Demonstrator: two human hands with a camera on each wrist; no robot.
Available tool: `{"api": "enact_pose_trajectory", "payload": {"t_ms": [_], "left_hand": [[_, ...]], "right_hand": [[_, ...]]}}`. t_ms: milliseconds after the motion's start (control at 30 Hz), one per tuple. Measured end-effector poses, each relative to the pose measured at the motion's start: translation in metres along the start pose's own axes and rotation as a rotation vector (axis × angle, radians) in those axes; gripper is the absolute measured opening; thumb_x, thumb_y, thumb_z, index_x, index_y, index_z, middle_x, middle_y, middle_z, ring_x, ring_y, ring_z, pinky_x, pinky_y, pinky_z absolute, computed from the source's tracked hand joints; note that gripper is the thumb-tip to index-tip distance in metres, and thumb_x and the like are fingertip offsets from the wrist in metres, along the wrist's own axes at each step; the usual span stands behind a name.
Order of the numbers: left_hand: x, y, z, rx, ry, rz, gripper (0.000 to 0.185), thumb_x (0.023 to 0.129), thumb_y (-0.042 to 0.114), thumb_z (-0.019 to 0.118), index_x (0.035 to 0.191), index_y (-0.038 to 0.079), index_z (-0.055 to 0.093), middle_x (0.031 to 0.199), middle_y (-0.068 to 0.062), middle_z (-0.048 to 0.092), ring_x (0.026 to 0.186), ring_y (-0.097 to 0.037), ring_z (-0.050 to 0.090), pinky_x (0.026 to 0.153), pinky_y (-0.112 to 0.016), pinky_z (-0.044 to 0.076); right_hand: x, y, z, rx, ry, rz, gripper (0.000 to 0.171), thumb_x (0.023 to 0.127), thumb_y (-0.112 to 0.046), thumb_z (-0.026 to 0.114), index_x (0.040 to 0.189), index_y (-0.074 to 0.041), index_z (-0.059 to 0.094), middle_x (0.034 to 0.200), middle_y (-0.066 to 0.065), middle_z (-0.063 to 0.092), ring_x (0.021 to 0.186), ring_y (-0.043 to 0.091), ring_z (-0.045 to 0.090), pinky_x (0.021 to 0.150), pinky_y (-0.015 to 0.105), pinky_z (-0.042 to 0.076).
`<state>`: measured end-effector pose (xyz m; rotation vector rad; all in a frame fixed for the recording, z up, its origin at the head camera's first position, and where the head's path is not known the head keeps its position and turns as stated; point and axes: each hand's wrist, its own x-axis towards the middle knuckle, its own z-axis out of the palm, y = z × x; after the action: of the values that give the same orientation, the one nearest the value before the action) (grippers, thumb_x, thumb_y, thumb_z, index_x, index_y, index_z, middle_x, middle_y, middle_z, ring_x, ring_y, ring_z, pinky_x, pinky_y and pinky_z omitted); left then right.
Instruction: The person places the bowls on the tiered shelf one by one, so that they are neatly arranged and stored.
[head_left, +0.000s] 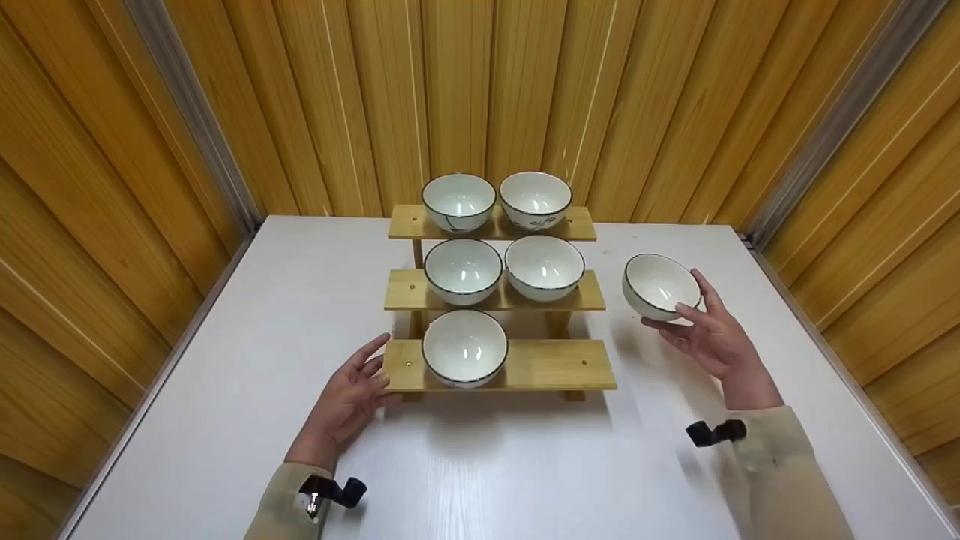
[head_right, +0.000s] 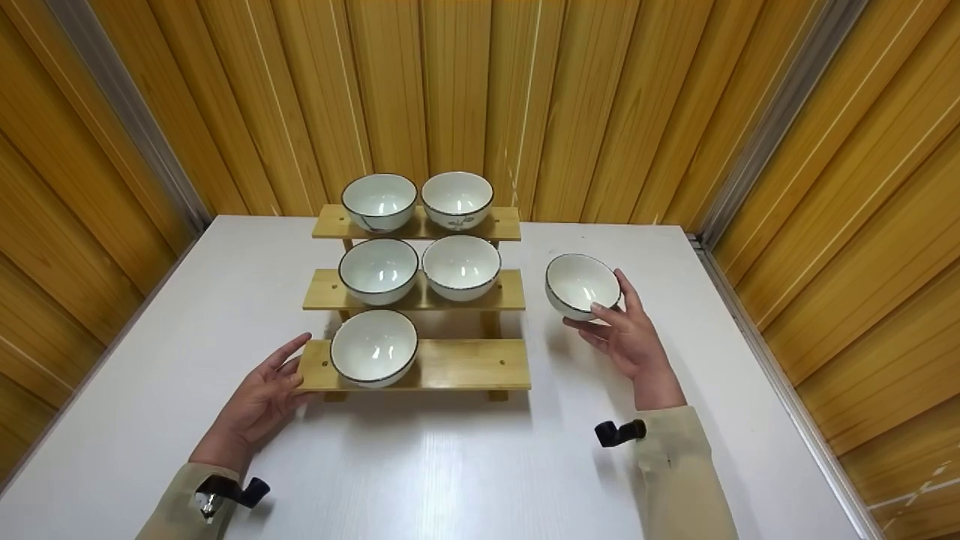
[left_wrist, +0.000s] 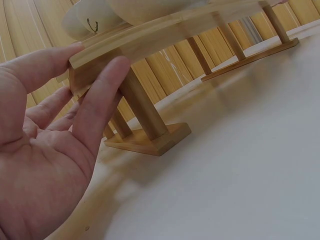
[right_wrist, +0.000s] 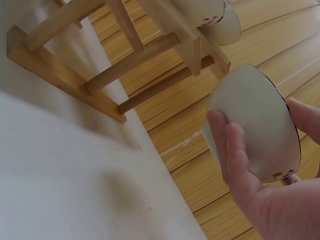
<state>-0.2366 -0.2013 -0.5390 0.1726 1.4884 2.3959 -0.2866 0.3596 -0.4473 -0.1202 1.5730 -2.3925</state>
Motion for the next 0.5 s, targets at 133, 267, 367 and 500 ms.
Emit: {"api": "enact_pose_trajectory", "payload": {"t_ms": [133, 267, 367, 500], "left_hand": [[0.001, -0.001, -0.002, 0.007, -0.008, 0.006, 0.077, 0.098, -0.003, 0.058, 0.164, 0.016, 0.023, 0.148, -0.004, 0.052, 0.119, -0.02, 0.067, 0.101, -0.044, 0.056], [0.001, -0.001, -0.002, 0.003, -0.011, 0.013, 0.077, 0.098, -0.004, 0.058, 0.164, 0.015, 0.023, 0.146, -0.005, 0.053, 0.118, -0.02, 0.067, 0.102, -0.045, 0.055], [0.001, -0.002, -0.001, 0.0, -0.004, 0.011, 0.077, 0.098, -0.004, 0.058, 0.164, 0.015, 0.023, 0.146, -0.005, 0.053, 0.118, -0.02, 0.067, 0.102, -0.045, 0.055], [0.001, -0.002, -0.001, 0.002, 0.004, 0.01, 0.077, 0.098, -0.004, 0.058, 0.164, 0.016, 0.024, 0.146, -0.004, 0.053, 0.118, -0.02, 0.067, 0.102, -0.044, 0.055]], "right_hand": [[-0.014, -0.009, 0.006, -0.062, -0.053, -0.013, 0.08, 0.109, -0.007, 0.04, 0.162, -0.04, -0.01, 0.151, 0.011, 0.016, 0.108, 0.028, 0.075, 0.088, 0.026, 0.059], [-0.026, -0.014, 0.009, -0.072, -0.147, -0.018, 0.075, 0.109, -0.005, 0.036, 0.162, -0.038, -0.006, 0.144, 0.005, 0.036, 0.111, 0.029, 0.074, 0.091, 0.026, 0.058], [-0.032, -0.015, 0.012, -0.064, -0.234, -0.02, 0.073, 0.109, -0.003, 0.032, 0.161, -0.038, -0.005, 0.144, 0.002, 0.04, 0.115, 0.031, 0.072, 0.095, 0.027, 0.058], [-0.038, -0.014, 0.019, -0.067, -0.314, -0.021, 0.071, 0.109, -0.001, 0.027, 0.161, -0.04, -0.004, 0.147, 0.001, 0.04, 0.118, 0.031, 0.071, 0.099, 0.029, 0.056]]}}
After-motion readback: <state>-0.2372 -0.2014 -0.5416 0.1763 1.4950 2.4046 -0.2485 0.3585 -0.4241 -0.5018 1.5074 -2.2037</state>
